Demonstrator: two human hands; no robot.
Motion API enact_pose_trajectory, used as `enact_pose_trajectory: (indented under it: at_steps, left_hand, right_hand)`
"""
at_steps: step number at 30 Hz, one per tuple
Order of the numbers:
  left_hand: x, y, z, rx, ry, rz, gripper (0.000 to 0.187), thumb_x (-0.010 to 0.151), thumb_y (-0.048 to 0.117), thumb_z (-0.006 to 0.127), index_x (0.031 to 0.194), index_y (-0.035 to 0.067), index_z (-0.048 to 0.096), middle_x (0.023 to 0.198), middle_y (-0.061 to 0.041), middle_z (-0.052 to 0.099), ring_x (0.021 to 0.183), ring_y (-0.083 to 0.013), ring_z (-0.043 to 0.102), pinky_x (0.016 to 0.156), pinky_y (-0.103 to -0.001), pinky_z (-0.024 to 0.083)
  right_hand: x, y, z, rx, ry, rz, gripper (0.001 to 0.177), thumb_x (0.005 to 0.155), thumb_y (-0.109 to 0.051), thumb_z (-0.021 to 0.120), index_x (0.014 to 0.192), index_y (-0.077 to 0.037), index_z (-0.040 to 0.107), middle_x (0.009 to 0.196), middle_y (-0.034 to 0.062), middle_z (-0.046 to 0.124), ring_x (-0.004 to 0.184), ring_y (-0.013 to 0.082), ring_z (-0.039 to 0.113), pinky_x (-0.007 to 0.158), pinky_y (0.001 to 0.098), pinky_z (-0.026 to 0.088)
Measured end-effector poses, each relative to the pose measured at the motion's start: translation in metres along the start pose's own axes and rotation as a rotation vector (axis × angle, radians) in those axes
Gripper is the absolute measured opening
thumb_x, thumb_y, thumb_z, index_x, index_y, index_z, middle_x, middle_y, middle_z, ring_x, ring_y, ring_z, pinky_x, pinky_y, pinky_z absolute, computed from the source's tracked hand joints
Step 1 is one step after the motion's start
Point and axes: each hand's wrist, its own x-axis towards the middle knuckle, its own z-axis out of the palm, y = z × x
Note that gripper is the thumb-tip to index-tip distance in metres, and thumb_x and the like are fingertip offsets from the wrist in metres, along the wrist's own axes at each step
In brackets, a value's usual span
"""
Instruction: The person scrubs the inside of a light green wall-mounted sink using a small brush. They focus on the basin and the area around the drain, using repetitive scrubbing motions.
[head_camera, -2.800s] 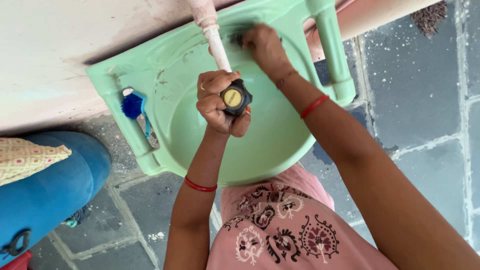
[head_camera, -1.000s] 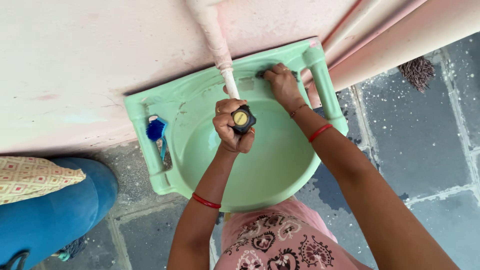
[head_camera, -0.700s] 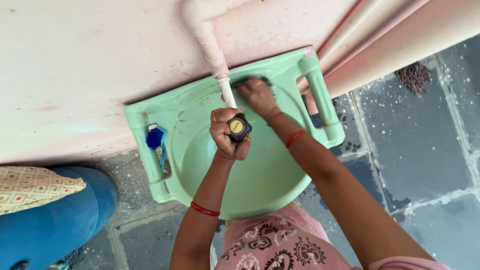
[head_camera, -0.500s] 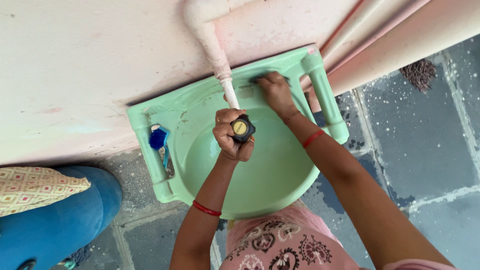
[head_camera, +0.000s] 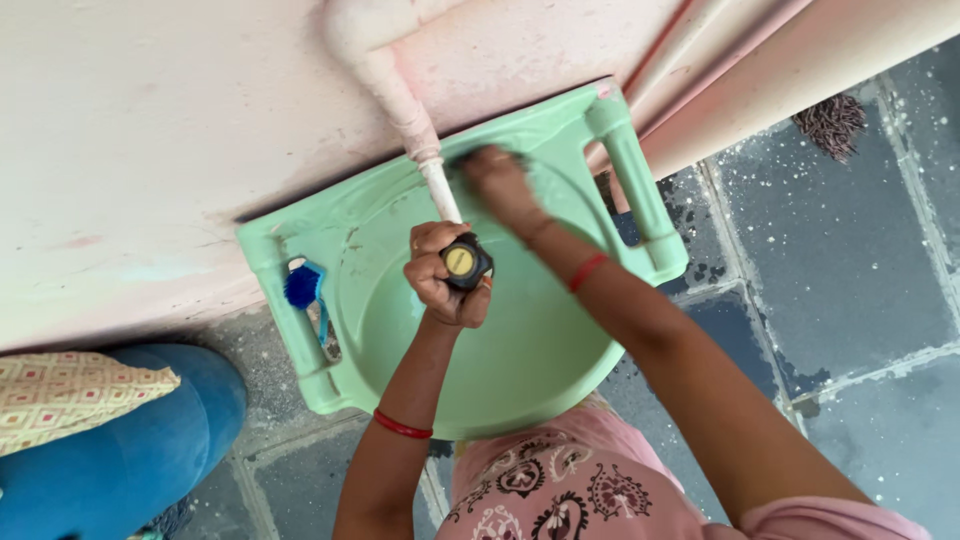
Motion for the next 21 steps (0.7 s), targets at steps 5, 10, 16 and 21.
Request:
enact_pose_trajectory:
  at_steps: [5,10,16,21]
  left_hand:
    - [-0.003,0.001,-0.003,0.058,-0.002,-0.006,0.045,0.074,0.008,0.061,0.106,0.012,0.030,0.111,-0.019,0.063,0.095,-0.0296,0.054,0.088,-0.047,0.043]
    - [-0.001,0.002,-0.002,-0.010,0.006,-0.030,0.043,0.075,0.006,0.061,0.107,0.012,0.031,0.111,-0.020,0.062,0.096,-0.0314,0.053,0.088,-0.048,0.047]
    - [0.005,0.001,-0.005,0.074,-0.022,0.026,0.047,0.070,0.006,0.060,0.106,0.012,0.030,0.109,-0.020,0.065,0.090,-0.0312,0.054,0.086,-0.048,0.043]
    - [0.005,0.003,-0.004,0.041,-0.007,-0.006,0.044,0.074,0.006,0.061,0.107,0.012,0.032,0.110,-0.021,0.064,0.090,-0.0318,0.054,0.088,-0.048,0.045]
  right_hand:
    - [-0.008,-0.003,-0.022,0.089,-0.008,0.144,0.019,0.083,-0.005,0.068,0.101,-0.005,0.075,0.094,0.0137,0.063,0.093,0.0326,0.062,0.081,0.0435,0.053]
    - [-0.009,-0.002,-0.022,0.070,0.013,0.176,0.019,0.081,-0.005,0.068,0.100,-0.005,0.074,0.095,0.0133,0.064,0.094,0.0327,0.062,0.081,0.0430,0.053]
    - [-0.003,-0.013,-0.015,0.064,0.035,0.103,0.019,0.079,-0.005,0.069,0.098,-0.003,0.072,0.094,0.0154,0.063,0.093,0.0332,0.062,0.081,0.0432,0.053]
    - [-0.006,-0.004,-0.035,0.009,0.067,0.273,0.020,0.079,-0.004,0.069,0.098,-0.004,0.074,0.091,0.0144,0.062,0.091,0.0333,0.061,0.080,0.0449,0.052]
